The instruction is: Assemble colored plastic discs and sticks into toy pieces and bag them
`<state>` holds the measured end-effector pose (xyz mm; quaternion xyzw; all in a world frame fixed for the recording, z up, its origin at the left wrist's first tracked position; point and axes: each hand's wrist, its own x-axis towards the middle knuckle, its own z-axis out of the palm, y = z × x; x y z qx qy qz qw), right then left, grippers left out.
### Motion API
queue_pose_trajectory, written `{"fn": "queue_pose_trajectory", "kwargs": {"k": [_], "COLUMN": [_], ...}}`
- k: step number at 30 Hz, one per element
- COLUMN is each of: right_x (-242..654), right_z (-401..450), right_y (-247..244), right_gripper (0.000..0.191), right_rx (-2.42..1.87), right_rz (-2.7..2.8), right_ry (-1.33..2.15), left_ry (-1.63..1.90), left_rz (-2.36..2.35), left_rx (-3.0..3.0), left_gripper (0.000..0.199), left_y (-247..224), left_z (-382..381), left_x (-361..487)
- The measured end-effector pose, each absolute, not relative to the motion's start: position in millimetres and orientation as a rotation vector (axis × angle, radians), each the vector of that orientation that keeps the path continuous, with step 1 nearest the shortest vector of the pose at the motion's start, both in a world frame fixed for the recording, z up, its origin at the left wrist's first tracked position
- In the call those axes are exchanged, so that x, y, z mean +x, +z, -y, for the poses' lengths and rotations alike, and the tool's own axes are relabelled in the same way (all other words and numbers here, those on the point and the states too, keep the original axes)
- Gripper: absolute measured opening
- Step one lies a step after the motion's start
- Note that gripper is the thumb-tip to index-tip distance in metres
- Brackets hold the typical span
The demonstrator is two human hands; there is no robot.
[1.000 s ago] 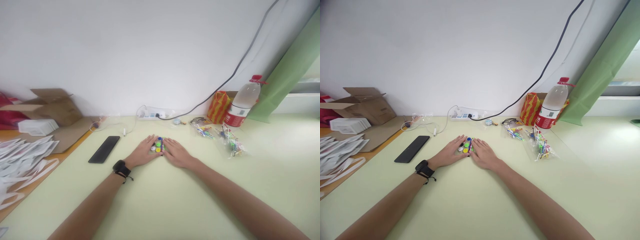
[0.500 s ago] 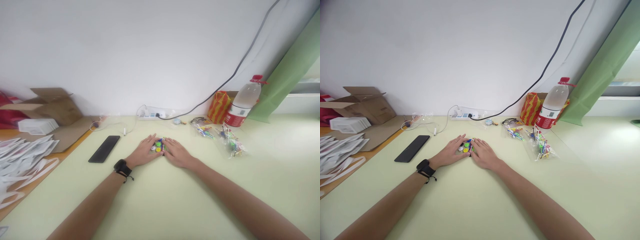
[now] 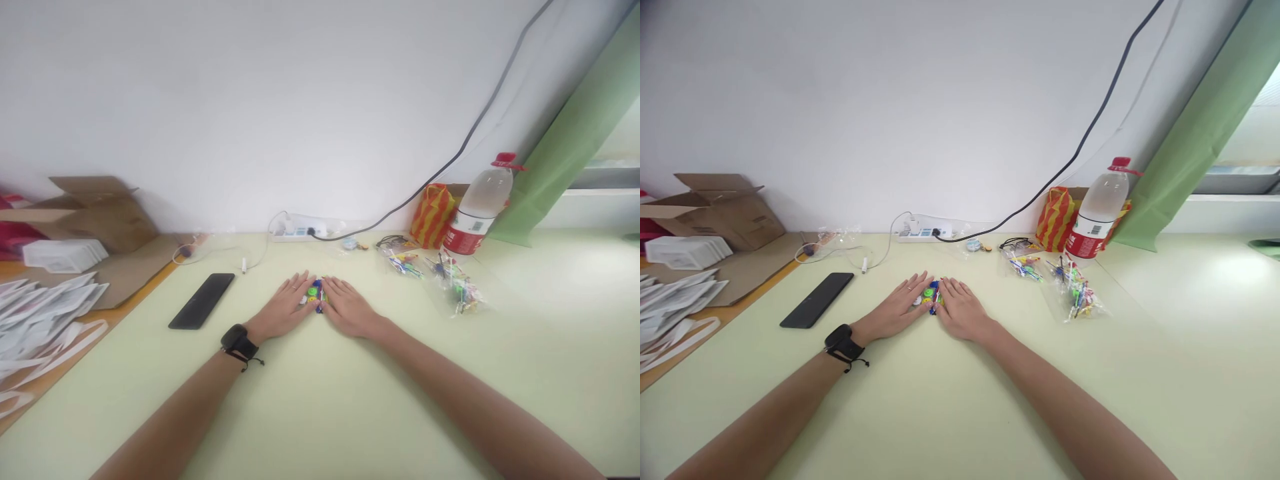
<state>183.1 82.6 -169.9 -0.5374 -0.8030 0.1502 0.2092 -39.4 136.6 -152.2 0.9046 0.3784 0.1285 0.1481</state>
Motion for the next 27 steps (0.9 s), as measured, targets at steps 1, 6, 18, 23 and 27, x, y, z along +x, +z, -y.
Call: {"fn": "queue_pose_trajectory", "kwargs": {"k": [1, 6, 18, 23, 27], "right_x": [183.3, 185.9, 189.2, 185.7, 183.1], "right_z": [-82.6, -80.9, -74.3, -78.0, -79.6], "right_y": [-170.0, -167.3, -166.2, -165.9, -165.2], "right_gripper": [0.071, 0.071, 0.067, 0.067, 0.066], "right_rx": [-1.493, -1.482, -1.473, -1.483, -1.487], "right_rz": [2.234, 2.263, 2.274, 2.33, 2.35], "right_ry": [0.417, 0.428, 0.42, 0.399, 0.368], "left_ry": [0.368, 0.313, 0.313, 0.279, 0.242], "left_rz": [-1.091, -1.093, -1.206, -1.222, -1.227], "left_rx": [2.598, 2.595, 2.539, 2.534, 2.522], "left_gripper": [0.071, 0.088, 0.104, 0.103, 0.099], "left_y": [-151.9, -149.8, -151.0, -147.9, -145.0], "left_z": [-135.8, -134.1, -131.3, -129.2, -128.4], "left_x": [-39.4, -40.4, -36.3, -35.1, -36.1]}}
